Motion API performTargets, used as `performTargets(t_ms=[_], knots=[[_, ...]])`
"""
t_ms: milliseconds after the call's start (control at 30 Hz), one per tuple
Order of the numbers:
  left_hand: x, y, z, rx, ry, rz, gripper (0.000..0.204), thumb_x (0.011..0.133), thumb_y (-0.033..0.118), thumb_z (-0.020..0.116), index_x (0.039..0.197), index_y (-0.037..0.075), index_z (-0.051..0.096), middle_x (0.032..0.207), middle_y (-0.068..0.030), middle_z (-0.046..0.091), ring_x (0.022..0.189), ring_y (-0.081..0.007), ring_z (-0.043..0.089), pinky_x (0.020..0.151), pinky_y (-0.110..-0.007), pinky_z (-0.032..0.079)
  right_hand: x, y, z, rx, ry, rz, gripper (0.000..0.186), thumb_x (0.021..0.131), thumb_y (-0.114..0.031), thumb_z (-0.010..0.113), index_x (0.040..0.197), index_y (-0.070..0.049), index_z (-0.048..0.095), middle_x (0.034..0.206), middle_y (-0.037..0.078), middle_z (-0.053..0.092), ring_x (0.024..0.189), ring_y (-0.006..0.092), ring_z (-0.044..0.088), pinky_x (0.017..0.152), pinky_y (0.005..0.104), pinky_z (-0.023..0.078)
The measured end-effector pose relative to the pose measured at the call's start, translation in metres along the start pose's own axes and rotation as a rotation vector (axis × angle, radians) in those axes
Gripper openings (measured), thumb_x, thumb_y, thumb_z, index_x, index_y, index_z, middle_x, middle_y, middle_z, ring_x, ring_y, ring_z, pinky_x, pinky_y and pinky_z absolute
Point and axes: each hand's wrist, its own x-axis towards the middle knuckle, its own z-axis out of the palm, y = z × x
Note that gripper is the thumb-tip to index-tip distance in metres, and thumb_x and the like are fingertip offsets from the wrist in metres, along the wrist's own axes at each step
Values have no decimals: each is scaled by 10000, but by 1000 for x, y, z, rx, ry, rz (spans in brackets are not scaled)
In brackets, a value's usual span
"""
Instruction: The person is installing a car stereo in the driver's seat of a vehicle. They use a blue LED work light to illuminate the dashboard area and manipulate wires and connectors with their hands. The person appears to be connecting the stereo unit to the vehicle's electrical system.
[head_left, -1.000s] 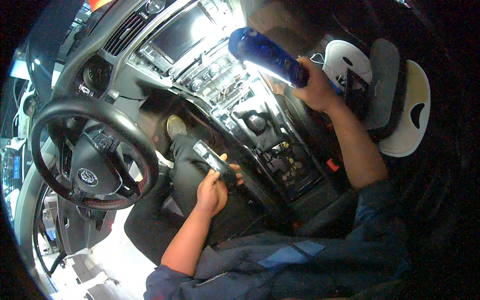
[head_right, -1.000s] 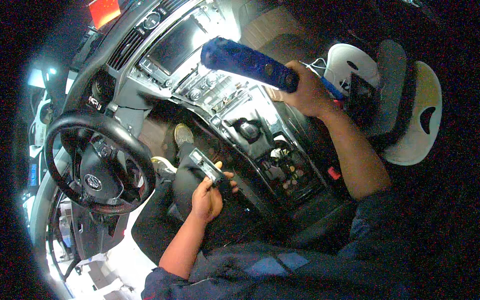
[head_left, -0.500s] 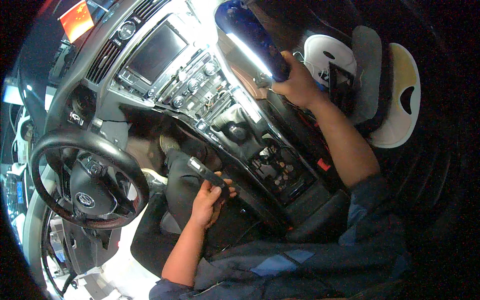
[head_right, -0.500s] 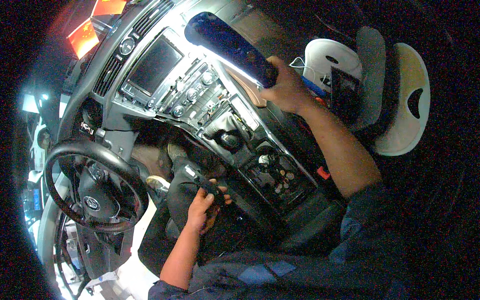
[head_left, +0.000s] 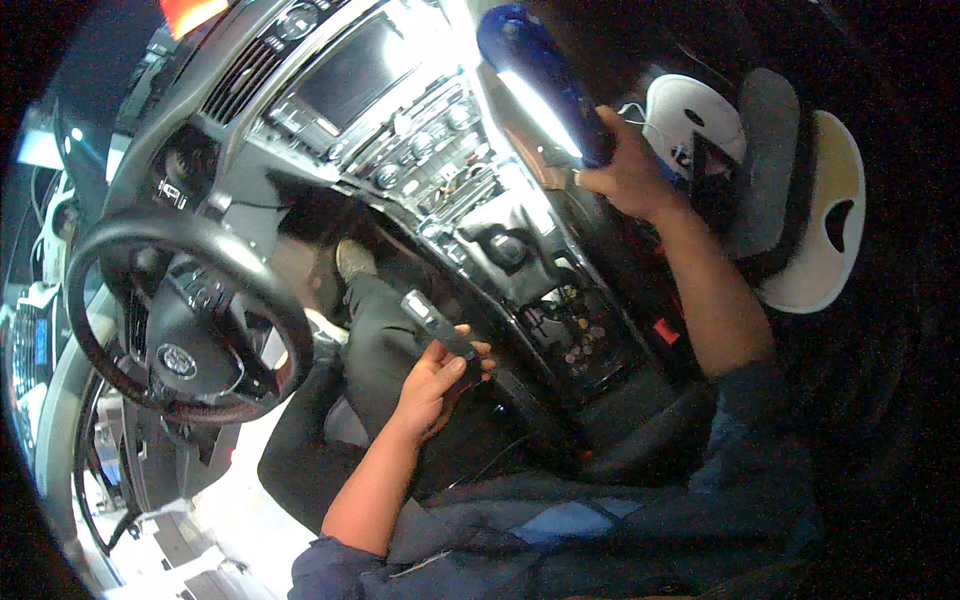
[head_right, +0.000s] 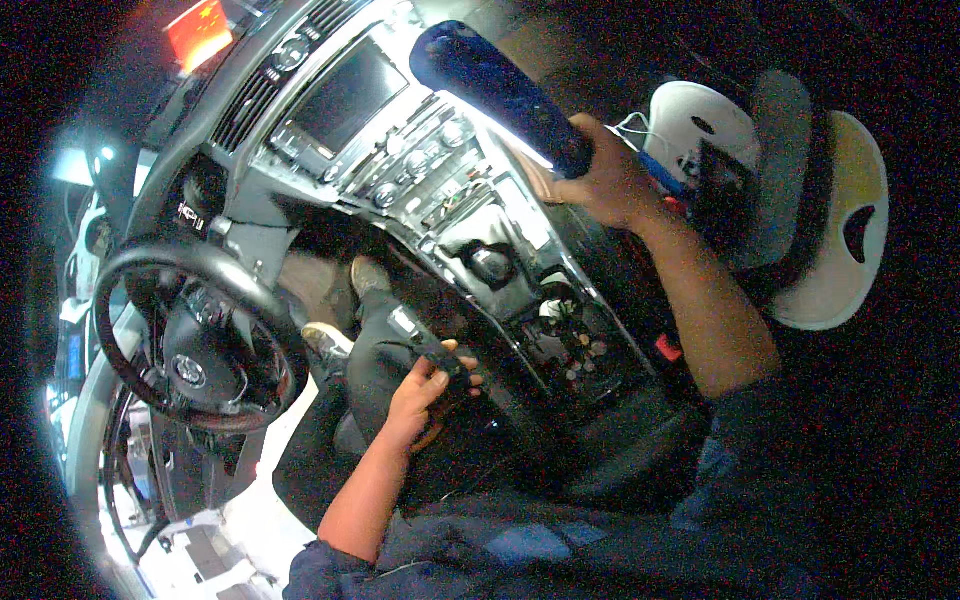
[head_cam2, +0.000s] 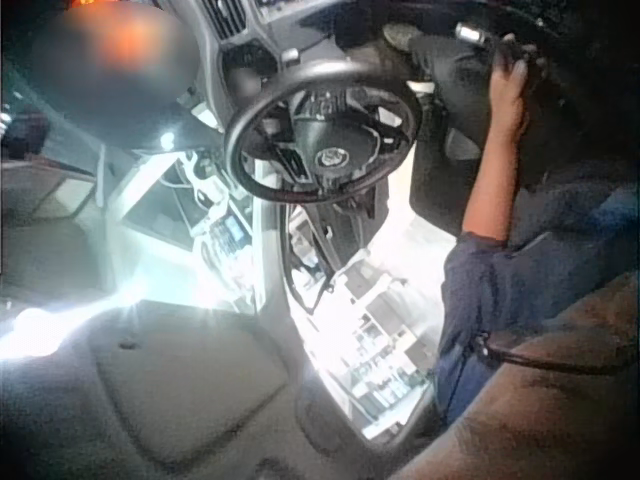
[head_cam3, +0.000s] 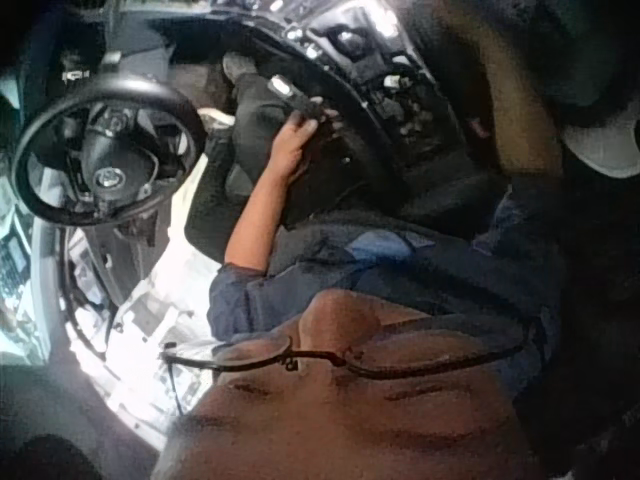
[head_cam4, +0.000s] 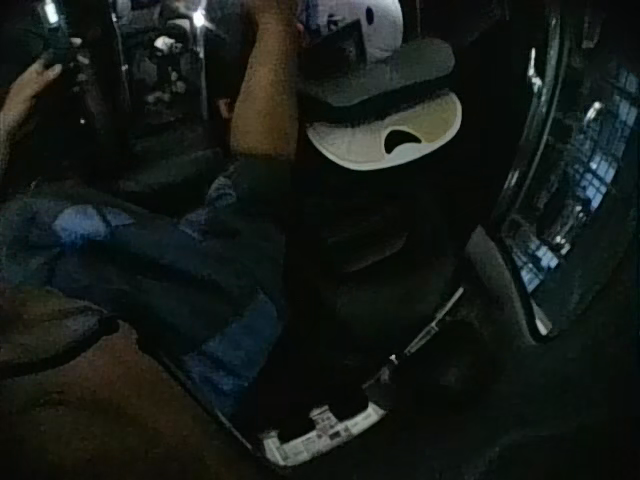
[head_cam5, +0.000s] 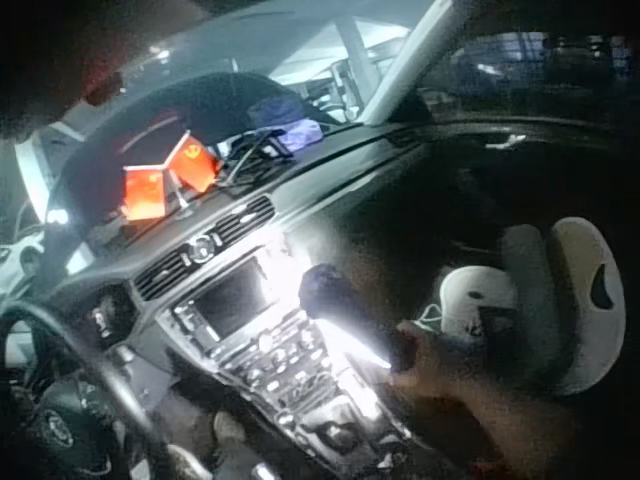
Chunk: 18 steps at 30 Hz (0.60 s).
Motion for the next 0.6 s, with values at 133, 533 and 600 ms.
performTargets(t_ms=[133, 533, 600], knots=[[-1, 0, -1, 14, -47, 31, 613, 1004, 276, 682, 1506, 81, 390, 1355, -166, 607, 1207, -290, 642, 1022, -413, 508, -1, -4, 1, -36, -112, -28, 773, 655, -114, 803, 1377, -17, 545, 1244, 131, 661, 1161, 261, 622, 1044, 388, 462], [0, -3, -6, -16, -69, 53, 586, 1012, 242, 665, 1495, 46, 396, 1326, -208, 630, 1187, -341, 666, 1030, -445, 508, -4, 12, 13, 92, -258, -119, 582, 642, -42, 768, 1206, -34, 626, 1075, 45, 622, 1044, 191, 597, 976, 340, 459], [0, -3, -6, -46, -92, 61, 590, 1017, 239, 653, 1510, 50, 390, 1331, -208, 629, 1190, -338, 663, 1025, -442, 513, -3, 16, 12, 118, -285, -128, 591, 641, -54, 776, 1212, -32, 625, 1089, 52, 622, 1053, 198, 599, 985, 346, 457]])
